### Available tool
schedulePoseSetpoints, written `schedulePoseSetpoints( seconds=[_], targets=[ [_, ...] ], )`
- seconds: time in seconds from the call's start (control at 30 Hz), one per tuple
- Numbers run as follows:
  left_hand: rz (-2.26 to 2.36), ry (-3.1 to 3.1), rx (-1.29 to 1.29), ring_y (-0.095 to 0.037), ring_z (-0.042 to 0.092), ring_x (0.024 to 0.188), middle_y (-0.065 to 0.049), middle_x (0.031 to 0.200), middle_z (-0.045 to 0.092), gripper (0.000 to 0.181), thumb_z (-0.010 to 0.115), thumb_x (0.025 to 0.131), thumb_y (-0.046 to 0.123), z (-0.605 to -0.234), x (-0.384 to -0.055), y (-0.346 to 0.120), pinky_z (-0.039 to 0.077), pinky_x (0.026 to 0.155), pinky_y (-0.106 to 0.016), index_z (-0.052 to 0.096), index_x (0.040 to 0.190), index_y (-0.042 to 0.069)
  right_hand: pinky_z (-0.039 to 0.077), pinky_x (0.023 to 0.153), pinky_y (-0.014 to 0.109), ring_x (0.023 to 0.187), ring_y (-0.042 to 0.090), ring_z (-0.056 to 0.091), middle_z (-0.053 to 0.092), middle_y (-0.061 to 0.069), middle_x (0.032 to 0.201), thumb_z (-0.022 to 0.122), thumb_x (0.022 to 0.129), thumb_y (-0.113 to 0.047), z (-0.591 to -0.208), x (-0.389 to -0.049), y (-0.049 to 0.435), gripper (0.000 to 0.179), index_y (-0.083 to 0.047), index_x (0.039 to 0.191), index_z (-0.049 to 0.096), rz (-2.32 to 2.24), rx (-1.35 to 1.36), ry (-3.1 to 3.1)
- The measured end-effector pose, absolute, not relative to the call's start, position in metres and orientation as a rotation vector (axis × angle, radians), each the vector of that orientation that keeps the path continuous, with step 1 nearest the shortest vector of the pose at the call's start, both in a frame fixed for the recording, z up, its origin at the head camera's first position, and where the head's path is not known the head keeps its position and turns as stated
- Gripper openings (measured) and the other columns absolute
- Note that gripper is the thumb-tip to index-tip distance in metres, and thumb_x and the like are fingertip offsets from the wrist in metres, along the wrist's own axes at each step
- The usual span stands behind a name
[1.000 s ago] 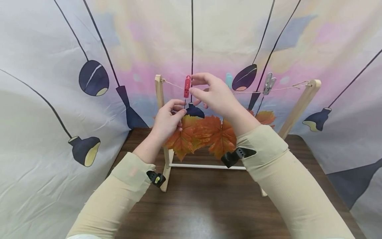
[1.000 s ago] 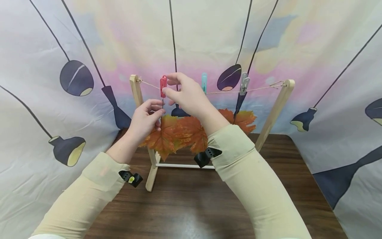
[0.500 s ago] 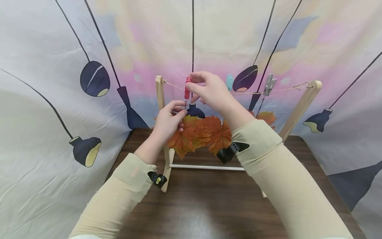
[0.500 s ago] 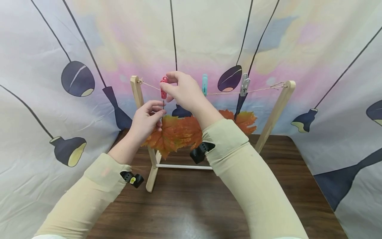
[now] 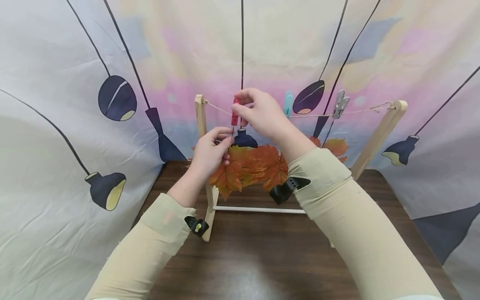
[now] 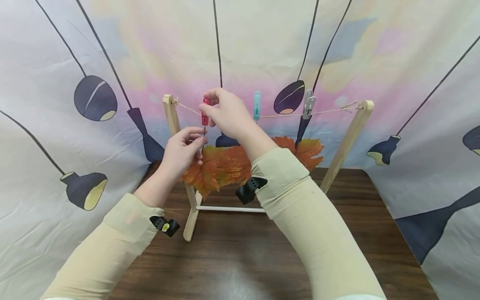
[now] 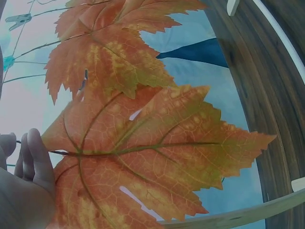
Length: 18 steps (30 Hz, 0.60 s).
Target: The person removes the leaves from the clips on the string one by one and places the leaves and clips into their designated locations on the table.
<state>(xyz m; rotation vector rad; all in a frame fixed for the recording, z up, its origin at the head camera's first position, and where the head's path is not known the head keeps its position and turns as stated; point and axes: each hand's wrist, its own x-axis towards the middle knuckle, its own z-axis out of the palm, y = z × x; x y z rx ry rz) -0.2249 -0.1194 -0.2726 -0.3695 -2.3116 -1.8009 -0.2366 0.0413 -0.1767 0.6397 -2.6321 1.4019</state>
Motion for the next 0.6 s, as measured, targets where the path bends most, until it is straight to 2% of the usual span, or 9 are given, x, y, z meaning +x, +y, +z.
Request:
schedulePoseSetpoints(
  seconds=[0.43,0.6],
  targets=[
    [-1.831,-2.294,-0.352,-0.016,0.052,0.052,-0.010,0.098,0.058,0.023,0.055,0.096,0.016,-0.271,-0.222,-0.118,0.053,0.051,-0.033,0.061,0.117,0.012,0.040,0.054,0.030,0.064,0.023,0.057,0.056,-0.001,0.103,0.057,0.095,-0.022,-0.183,-0.231,0.050,0.025,-0.014,0.117,0.052,1.495,0.679,-2.518],
    [-1.816,-2.302,-0.351,-0.015,0.053,0.052,-0.010,0.097,0.059,0.022,0.055,0.096,0.017,-0.272,-0.223,-0.117,0.053,0.051,-0.032,0.061,0.117,0.012,0.044,0.059,0.031,0.063,0.028,0.056,0.053,-0.003,0.106,0.057,0.094,-0.021,-0.184,-0.230,0.053,0.021,-0.014,0.113,0.052,1.519,0.646,-2.437]
  ],
)
